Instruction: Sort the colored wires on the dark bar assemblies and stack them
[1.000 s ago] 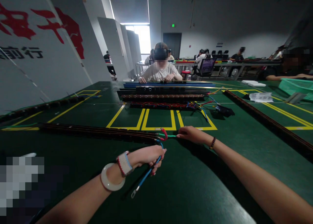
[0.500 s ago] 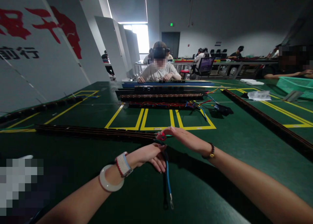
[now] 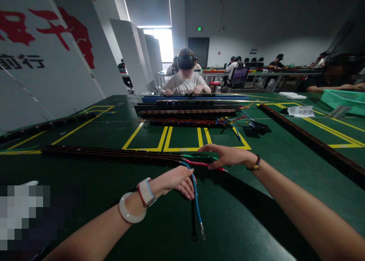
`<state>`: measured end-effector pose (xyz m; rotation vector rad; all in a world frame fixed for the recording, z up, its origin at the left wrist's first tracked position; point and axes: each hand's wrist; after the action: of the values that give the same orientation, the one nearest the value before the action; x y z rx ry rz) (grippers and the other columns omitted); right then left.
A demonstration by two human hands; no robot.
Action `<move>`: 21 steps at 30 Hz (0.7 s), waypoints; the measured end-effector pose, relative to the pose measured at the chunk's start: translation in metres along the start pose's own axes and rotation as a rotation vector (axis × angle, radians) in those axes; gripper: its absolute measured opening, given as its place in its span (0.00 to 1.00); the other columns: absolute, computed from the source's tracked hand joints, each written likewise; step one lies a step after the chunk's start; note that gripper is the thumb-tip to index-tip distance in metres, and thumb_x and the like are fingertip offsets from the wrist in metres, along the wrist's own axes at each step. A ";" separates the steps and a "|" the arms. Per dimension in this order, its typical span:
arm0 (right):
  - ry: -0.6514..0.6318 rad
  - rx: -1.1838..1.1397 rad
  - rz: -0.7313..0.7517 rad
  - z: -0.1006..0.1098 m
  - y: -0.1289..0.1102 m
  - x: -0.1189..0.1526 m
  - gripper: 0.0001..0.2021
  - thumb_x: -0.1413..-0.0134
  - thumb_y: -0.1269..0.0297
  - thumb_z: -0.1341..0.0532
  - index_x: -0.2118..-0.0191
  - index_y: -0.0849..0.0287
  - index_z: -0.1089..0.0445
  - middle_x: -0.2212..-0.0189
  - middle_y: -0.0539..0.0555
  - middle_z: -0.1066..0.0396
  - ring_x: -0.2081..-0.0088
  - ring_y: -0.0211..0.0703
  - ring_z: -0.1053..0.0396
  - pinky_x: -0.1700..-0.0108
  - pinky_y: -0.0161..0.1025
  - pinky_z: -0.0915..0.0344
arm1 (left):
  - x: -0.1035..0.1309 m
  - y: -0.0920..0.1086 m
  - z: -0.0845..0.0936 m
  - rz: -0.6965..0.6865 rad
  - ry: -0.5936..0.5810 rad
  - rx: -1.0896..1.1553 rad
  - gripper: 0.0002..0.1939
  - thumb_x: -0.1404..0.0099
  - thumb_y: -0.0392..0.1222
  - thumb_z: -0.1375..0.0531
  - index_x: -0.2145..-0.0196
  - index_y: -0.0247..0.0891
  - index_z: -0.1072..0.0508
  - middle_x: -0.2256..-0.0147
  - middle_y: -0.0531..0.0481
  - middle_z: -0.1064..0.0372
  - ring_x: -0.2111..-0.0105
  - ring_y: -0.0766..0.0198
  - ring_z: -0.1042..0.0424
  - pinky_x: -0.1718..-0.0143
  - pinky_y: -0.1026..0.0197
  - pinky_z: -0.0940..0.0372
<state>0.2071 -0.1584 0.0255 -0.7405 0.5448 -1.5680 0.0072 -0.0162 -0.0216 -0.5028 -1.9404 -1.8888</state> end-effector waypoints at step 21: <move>-0.375 -0.251 -0.027 -0.027 0.007 -0.009 0.21 0.55 0.48 0.35 0.66 0.65 0.30 0.75 0.48 0.32 0.74 0.32 0.38 0.73 0.30 0.43 | -0.003 0.003 -0.009 -0.083 -0.048 0.339 0.26 0.35 0.60 0.51 0.60 0.31 0.33 0.60 0.39 0.30 0.60 0.57 0.27 0.54 0.52 0.37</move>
<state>0.1922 -0.1522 0.0011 -1.2075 0.4566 -1.3533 0.0114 -0.0254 -0.0198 -0.3721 -2.2838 -1.5572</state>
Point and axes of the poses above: each hand's wrist, its own x-axis away from the middle knuckle, its own z-axis out of the back of the hand, y = z × x
